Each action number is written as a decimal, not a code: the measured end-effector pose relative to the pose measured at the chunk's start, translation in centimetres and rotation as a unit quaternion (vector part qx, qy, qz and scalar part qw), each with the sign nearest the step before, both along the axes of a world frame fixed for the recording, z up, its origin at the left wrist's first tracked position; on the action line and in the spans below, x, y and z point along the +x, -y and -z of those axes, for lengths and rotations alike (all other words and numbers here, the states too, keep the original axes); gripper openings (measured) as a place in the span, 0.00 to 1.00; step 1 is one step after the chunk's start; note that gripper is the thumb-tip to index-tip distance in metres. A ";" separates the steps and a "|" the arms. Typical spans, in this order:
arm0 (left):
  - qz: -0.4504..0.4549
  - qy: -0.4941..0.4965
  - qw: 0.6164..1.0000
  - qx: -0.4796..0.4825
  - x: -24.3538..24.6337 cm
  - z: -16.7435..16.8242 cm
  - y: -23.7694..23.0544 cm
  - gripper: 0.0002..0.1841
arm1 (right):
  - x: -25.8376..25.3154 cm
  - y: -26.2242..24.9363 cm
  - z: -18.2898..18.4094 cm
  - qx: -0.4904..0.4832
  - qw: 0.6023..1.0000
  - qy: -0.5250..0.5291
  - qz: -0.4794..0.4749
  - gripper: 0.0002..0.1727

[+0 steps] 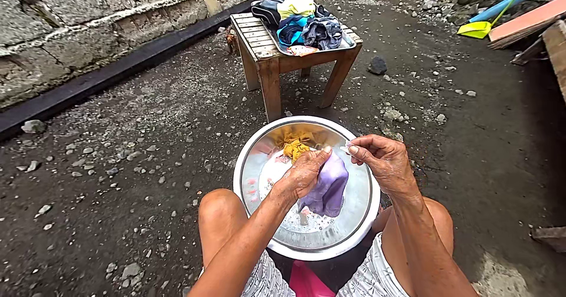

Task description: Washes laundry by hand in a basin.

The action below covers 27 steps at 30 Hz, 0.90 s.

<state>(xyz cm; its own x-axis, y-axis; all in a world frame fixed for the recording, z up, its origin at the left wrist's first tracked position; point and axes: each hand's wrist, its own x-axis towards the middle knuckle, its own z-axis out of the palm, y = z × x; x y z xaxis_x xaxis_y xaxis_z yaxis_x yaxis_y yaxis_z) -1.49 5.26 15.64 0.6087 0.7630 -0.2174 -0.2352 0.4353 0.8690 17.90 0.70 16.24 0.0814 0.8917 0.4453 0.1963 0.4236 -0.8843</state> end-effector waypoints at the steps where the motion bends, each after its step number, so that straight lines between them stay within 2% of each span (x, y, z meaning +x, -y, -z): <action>1: -0.005 -0.005 1.000 -0.016 0.0 -0.3 0.1 0.20 | 0.0 0.0 0.0 0.000 1.000 -0.003 -0.002 0.07; 4: 0.003 -0.003 0.998 -0.058 -0.3 -0.6 0.1 0.30 | -0.1 -0.1 0.0 0.000 1.000 -0.008 -0.002 0.07; 8: 0.037 0.007 0.997 -0.066 -0.7 -0.7 -0.1 0.34 | -0.2 0.0 0.0 -0.002 1.000 0.011 0.003 0.07; 15: 0.054 -0.004 0.997 -0.047 -0.9 -0.7 -0.3 0.37 | 0.1 0.7 -0.3 0.047 0.970 0.231 0.052 0.10; 19: 0.049 -0.029 0.998 -0.041 -0.7 -0.6 -0.3 0.36 | 0.1 0.7 -0.3 0.069 0.953 0.284 0.080 0.10; 23: 0.029 -0.008 0.998 -0.061 -0.6 -0.4 -0.5 0.31 | 0.3 0.2 -0.2 0.031 0.975 0.204 0.079 0.10; 25: 0.015 0.032 0.997 -0.062 -0.5 0.2 -0.8 0.30 | 0.0 0.0 -0.1 -0.018 0.995 0.086 0.055 0.08; 27: -0.018 0.101 0.992 -0.069 -0.3 0.6 -0.9 0.32 | -0.3 -0.4 0.4 -0.073 0.996 -0.041 0.000 0.06</action>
